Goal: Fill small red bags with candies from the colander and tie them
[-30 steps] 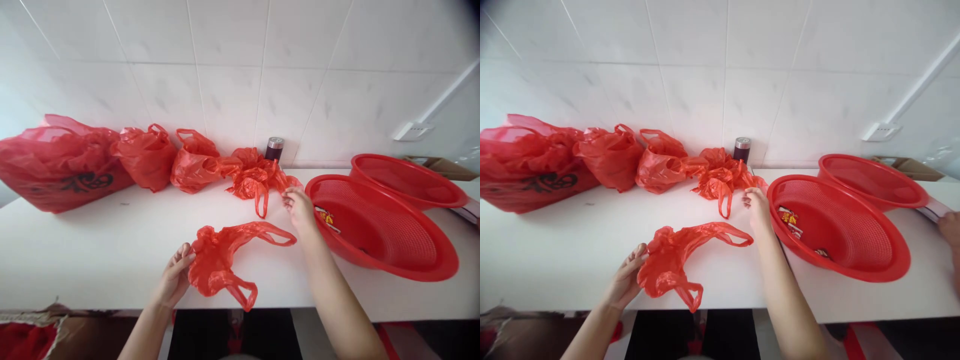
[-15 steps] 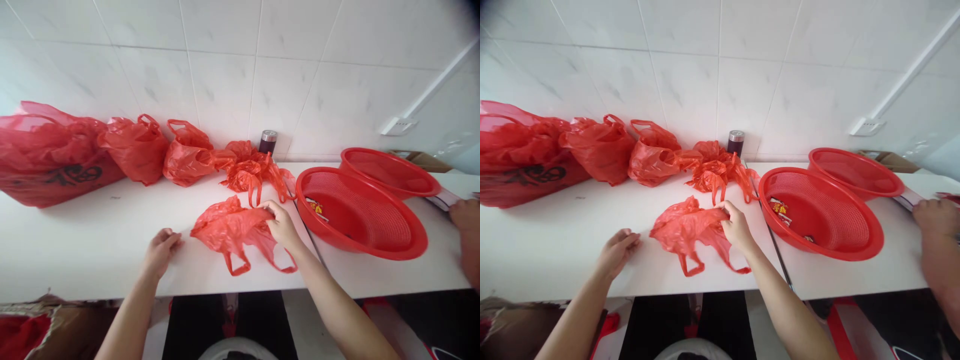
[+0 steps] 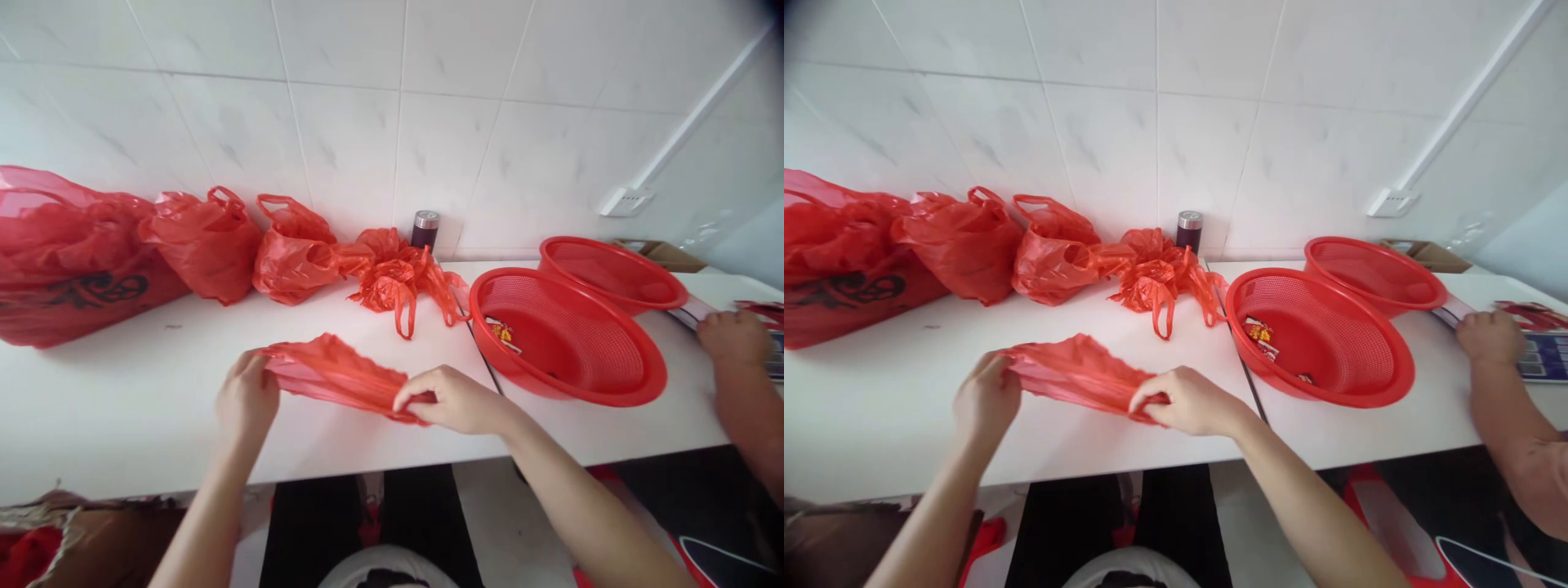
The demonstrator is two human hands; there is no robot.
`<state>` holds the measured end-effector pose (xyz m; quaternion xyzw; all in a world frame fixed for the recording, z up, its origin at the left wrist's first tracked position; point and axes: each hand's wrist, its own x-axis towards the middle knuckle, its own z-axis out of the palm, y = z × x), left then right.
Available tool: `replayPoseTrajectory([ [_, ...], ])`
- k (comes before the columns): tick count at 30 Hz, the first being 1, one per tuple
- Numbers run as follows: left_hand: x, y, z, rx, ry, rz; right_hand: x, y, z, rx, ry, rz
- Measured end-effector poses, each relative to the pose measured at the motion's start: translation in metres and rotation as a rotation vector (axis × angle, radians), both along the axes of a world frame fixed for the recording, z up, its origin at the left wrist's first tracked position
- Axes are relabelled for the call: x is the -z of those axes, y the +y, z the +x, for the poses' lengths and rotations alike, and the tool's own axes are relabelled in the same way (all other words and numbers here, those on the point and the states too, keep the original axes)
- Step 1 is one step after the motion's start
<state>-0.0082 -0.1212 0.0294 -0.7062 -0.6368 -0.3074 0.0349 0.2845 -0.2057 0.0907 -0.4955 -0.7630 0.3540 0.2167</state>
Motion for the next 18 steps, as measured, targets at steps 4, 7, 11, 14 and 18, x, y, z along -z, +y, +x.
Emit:
replayPoseTrajectory([
  [4, -0.012, -0.006, -0.02, 0.194, 0.021, -0.118, -0.001, -0.001, 0.037, 0.281, -0.163, 0.113],
  [7, -0.021, -0.027, -0.006, 0.378, -0.069, -0.22, -0.013, -0.005, 0.064, 0.331, -0.119, 0.21],
  [11, -0.025, -0.05, -0.004, 0.56, -0.245, -0.431, -0.023, -0.024, 0.106, 0.625, -0.415, 0.229],
  [14, -0.021, -0.057, -0.012, 0.675, -0.343, -0.551, -0.02, -0.04, 0.123, 0.642, -0.626, -0.013],
  [18, -0.013, -0.054, -0.015, 0.686, -0.351, -0.609, -0.016, -0.033, 0.132, 0.507, -0.301, -0.069],
])
